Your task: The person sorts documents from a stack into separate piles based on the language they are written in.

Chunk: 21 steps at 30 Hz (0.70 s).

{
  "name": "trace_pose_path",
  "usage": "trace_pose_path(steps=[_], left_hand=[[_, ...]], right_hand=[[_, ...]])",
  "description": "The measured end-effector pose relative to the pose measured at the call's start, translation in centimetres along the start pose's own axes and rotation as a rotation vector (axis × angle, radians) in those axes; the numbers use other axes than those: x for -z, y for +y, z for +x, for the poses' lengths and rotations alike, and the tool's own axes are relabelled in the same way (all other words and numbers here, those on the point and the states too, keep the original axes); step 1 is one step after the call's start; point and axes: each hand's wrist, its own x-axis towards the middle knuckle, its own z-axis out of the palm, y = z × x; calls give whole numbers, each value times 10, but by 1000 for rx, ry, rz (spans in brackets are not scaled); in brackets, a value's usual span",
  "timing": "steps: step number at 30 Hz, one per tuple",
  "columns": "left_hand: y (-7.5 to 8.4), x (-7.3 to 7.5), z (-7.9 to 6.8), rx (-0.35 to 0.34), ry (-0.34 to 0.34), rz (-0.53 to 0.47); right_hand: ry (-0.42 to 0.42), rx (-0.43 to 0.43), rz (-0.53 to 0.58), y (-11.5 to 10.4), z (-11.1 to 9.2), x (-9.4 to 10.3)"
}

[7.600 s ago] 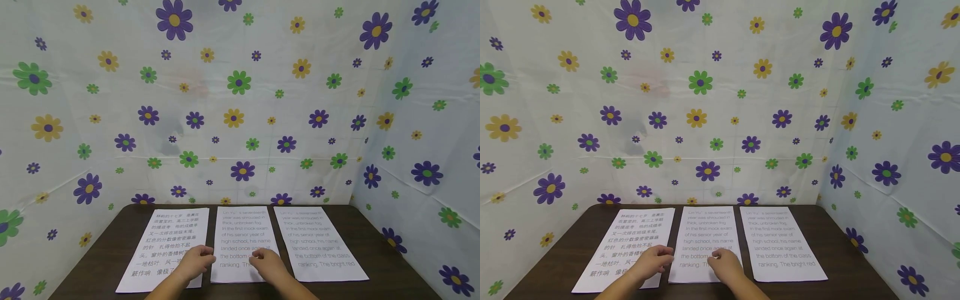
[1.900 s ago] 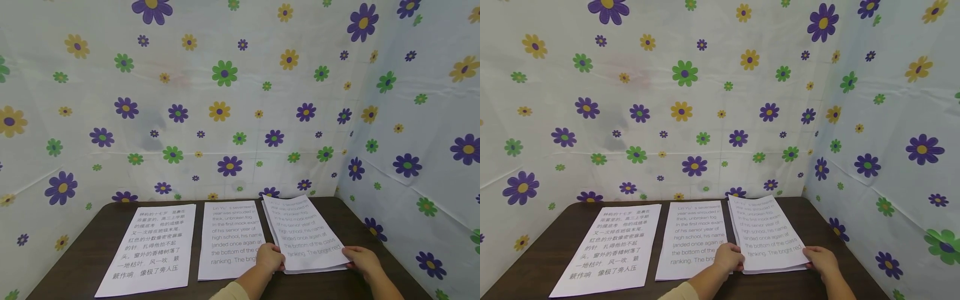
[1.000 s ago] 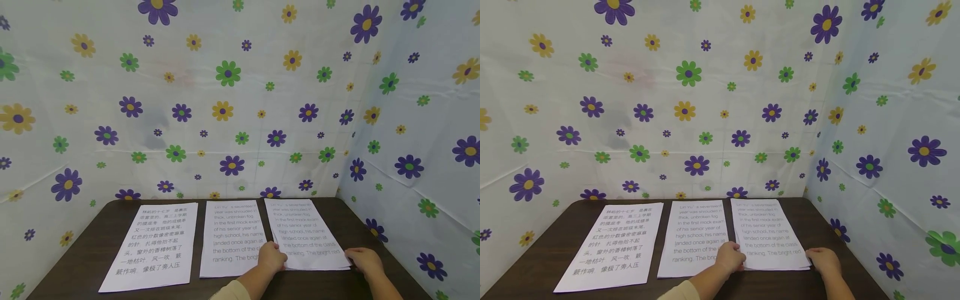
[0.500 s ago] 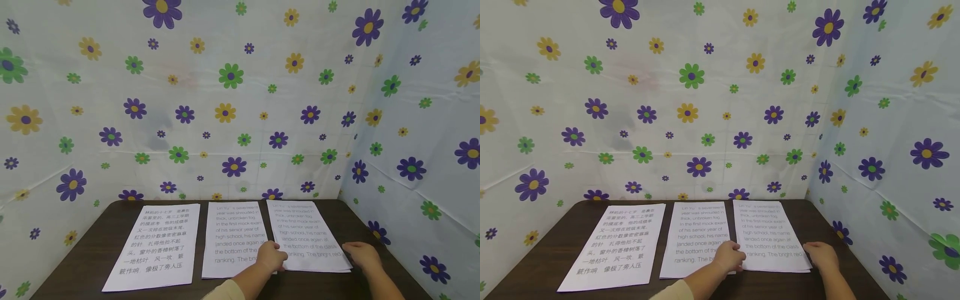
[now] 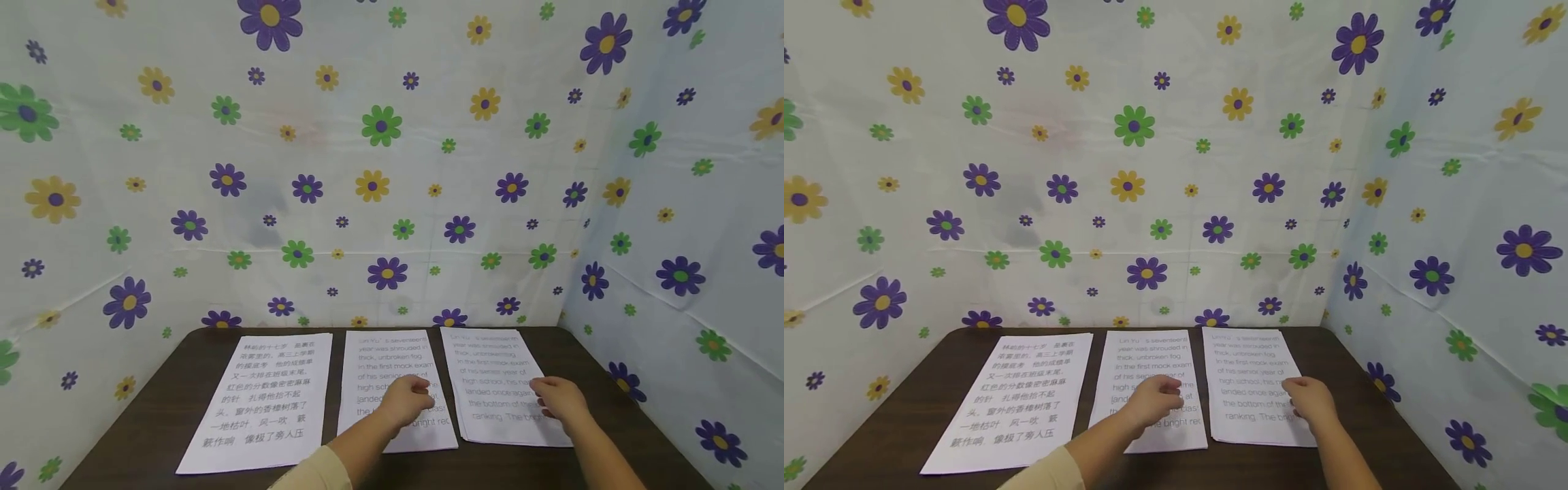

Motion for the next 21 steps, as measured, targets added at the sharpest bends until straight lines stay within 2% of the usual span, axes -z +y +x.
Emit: trace_pose_path(steps=[4,7,11,15,21], left_hand=[[-13,30,-2,35,33,31],[-23,52,-6,62,63,59],[-35,75,-11,76,100,85],[-42,91,-16,88,124,82],[-53,108,-20,115,155,128]], right_hand=[[-43,43,-16,-11,-1,-14],[-43,78,-37,-10,6,-32],[-85,115,-4,-44,-25,-36],[-135,146,18,-77,-59,-40],[-169,167,14,-98,-75,-61]])
